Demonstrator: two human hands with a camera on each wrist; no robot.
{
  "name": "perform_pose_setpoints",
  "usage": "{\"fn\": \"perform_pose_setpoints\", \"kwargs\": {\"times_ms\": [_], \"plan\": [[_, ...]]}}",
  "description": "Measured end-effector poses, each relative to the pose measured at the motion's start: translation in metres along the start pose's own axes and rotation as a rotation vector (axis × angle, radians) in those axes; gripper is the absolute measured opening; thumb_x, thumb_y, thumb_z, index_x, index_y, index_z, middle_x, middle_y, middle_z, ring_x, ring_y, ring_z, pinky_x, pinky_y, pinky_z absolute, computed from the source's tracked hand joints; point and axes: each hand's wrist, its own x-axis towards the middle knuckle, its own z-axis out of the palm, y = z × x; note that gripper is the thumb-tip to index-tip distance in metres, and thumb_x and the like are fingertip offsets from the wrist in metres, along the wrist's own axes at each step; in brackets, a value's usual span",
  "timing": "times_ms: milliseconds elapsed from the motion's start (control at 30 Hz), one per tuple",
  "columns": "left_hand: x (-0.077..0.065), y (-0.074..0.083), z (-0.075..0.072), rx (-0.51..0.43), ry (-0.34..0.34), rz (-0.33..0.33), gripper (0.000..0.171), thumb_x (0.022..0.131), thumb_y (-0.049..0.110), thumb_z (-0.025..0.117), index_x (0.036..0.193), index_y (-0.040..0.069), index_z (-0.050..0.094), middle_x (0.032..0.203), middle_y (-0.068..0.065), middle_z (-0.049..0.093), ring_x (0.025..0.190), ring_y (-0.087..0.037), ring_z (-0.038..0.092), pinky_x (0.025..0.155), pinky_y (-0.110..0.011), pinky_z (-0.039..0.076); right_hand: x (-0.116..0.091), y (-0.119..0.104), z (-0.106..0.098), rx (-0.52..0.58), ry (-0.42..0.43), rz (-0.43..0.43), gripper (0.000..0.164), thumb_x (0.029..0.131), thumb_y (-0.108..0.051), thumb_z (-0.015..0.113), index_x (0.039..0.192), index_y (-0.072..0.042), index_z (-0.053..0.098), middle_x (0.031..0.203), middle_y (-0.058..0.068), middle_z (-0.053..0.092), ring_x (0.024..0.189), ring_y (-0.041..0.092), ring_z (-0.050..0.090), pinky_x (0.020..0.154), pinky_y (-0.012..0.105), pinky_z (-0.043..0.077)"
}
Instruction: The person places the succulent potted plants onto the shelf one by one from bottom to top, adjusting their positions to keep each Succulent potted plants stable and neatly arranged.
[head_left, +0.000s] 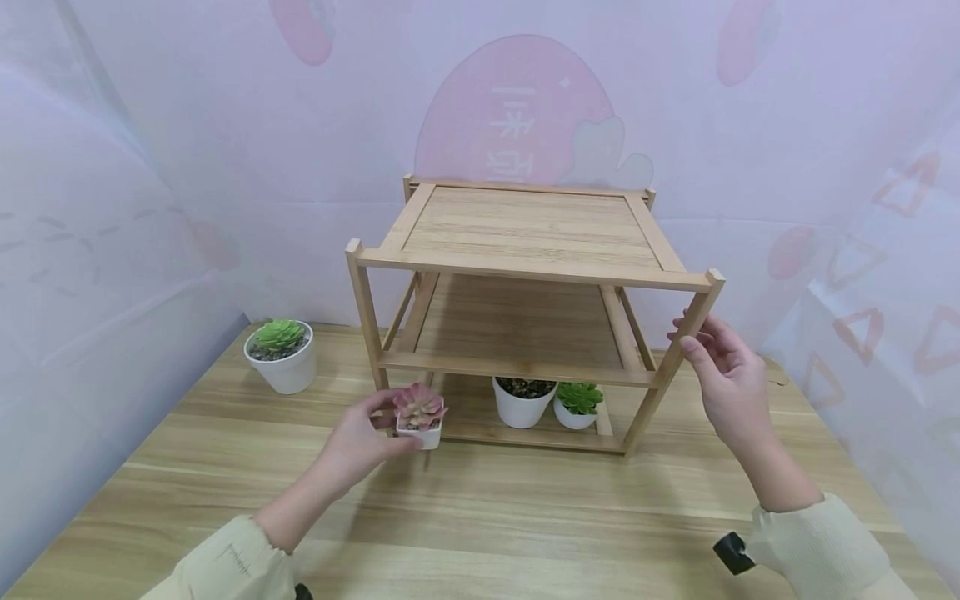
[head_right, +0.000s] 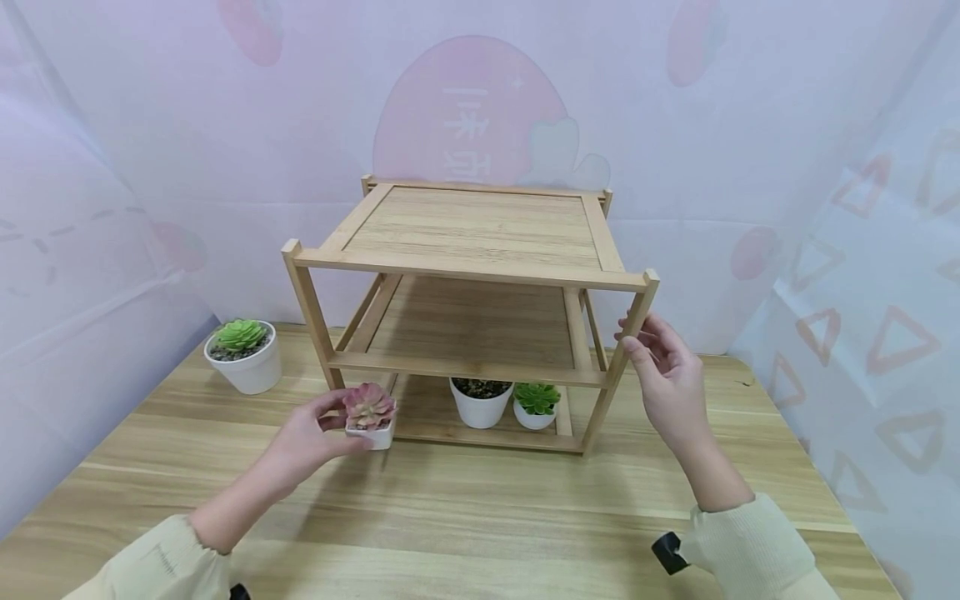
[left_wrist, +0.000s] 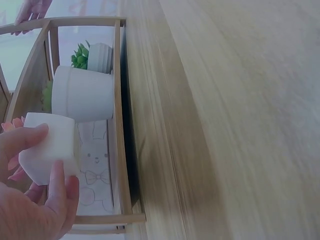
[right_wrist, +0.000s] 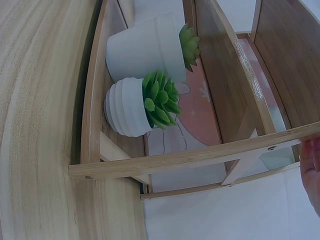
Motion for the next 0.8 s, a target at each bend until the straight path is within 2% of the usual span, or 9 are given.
{"fn": "perform_pose_setpoints", "kwargs": {"times_ms": [167, 333, 600, 800], "plan": [[0.002, 0.001, 0.007, -0.037, -0.016, 0.026, 0.073, 0.077, 0.001, 0.087, 0.141, -0.008, 0.053, 0.128, -0.023, 0.061, 0.111, -0.036, 0.066, 0.086, -0.038, 0.060, 0.000, 0.000, 0.000, -0.001, -0.001, -0.001, 0.035, 0.103, 0.001, 0.056, 0.138, 0.000, 0.059, 0.112, -0.004, 0.070, 0.102, 0.008, 0.067, 0.093, 0.016, 0.051], [0.004, 0.004, 0.013, -0.069, -0.023, 0.038, 0.073, 0.077, -0.001, 0.086, 0.141, -0.010, 0.051, 0.129, -0.026, 0.061, 0.112, -0.038, 0.067, 0.088, -0.040, 0.060, 0.000, 0.001, -0.001, -0.007, -0.005, -0.004, 0.036, 0.103, 0.001, 0.056, 0.139, 0.001, 0.058, 0.112, -0.004, 0.071, 0.103, 0.009, 0.067, 0.093, 0.016, 0.051], [0.008, 0.009, 0.017, -0.036, -0.029, 0.039, 0.073, 0.077, 0.002, 0.087, 0.141, -0.008, 0.053, 0.132, -0.025, 0.060, 0.114, -0.037, 0.066, 0.089, -0.042, 0.059, 0.000, 0.001, 0.000, 0.002, -0.003, -0.006, 0.035, 0.103, 0.003, 0.056, 0.137, -0.001, 0.060, 0.111, -0.003, 0.071, 0.102, 0.009, 0.068, 0.092, 0.016, 0.051], [0.008, 0.015, 0.018, -0.057, -0.048, 0.037, 0.075, 0.077, 0.002, 0.087, 0.142, -0.009, 0.051, 0.133, -0.026, 0.058, 0.113, -0.036, 0.066, 0.088, -0.040, 0.059, 0.000, 0.000, 0.001, 0.019, 0.001, -0.003, 0.035, 0.102, 0.004, 0.056, 0.136, -0.005, 0.061, 0.113, -0.002, 0.071, 0.103, 0.009, 0.068, 0.092, 0.016, 0.051]]}}
